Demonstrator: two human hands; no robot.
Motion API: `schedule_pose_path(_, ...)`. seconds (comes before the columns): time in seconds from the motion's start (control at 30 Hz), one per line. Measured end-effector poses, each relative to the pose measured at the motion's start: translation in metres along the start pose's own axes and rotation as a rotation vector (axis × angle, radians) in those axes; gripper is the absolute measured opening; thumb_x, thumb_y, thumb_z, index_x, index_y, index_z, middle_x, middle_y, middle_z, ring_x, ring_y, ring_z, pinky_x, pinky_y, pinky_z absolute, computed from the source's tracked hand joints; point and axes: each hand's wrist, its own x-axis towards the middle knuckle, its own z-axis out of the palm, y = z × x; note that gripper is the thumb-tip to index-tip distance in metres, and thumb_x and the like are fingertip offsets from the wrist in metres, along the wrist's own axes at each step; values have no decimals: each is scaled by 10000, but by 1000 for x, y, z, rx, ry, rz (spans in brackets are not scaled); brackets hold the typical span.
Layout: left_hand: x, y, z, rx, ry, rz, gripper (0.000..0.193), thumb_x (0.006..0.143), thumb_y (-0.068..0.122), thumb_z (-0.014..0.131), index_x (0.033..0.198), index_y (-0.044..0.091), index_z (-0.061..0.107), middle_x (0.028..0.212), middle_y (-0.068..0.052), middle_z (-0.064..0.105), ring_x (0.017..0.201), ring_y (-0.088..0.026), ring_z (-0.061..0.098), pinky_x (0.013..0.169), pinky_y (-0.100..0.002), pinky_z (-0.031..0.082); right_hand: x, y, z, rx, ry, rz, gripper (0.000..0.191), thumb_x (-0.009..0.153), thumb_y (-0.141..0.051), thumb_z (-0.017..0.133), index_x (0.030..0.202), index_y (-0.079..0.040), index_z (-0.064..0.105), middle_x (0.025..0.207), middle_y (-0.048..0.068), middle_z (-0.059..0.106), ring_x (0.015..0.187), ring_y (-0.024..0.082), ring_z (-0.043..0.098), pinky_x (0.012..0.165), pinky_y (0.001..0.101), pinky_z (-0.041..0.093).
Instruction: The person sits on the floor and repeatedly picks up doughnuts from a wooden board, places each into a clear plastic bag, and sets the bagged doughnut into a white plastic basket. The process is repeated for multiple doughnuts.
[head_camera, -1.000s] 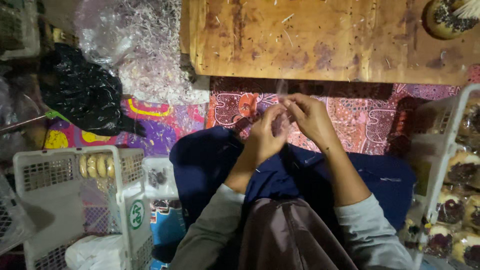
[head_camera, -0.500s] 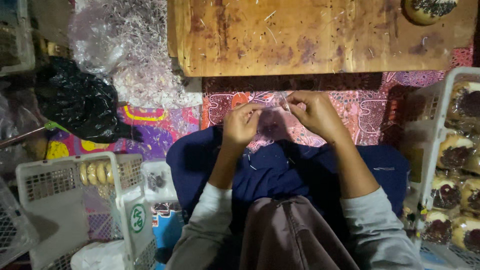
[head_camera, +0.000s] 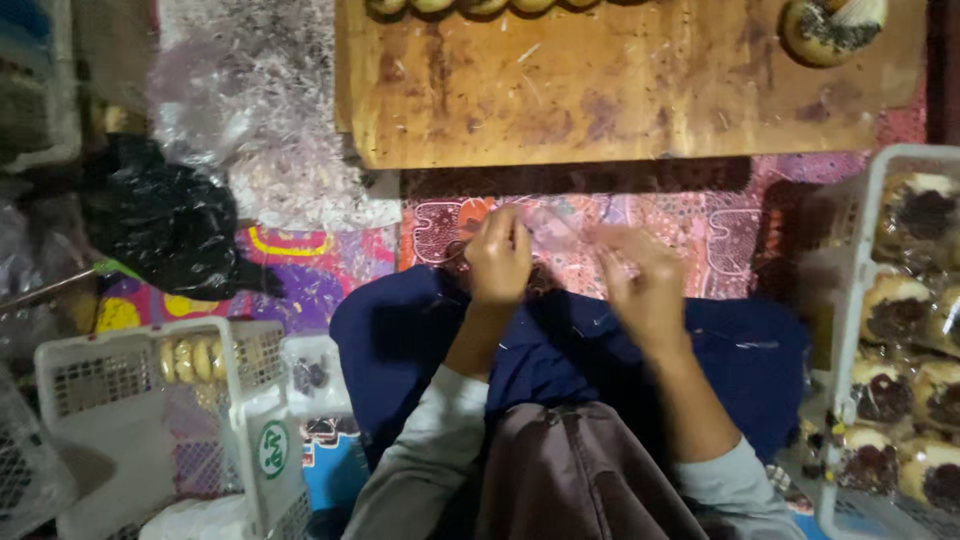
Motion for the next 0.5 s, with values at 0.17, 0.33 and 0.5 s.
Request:
schedule_pose_path(0.17,-13,39,27,-502,-92,10,192,930,55,737,1105,110,680,1102,-144,756,1033,-285,760,951,-384,605,4,20,10,2,-309,189,470,886,-52,703,1342,-19,594,1331,234,596,1248,409,590,1039,440,511)
schedule_pose_path(0.33,9,12,97,-1774,140,-1014,382,938,68,598,1320,66,587,1199,-105,727,1152,-295,683,1033,-469,510,19,43,-4,57,-218,-335,404,890,-81,741,1275,-2,648,1418,318,529,1334,482,521,1087,461,471)
schedule_pose_path(0.5,49,-28,125,-1925,-23,-805,200,991,-42,628,1143,74,571,1110,-137,684,1113,-339,662,1093,-598,531,92,111,-99,-16,-266,495,195,963,-197,716,1050,-73,839,936,131,820,768,211,694,699,338,554)
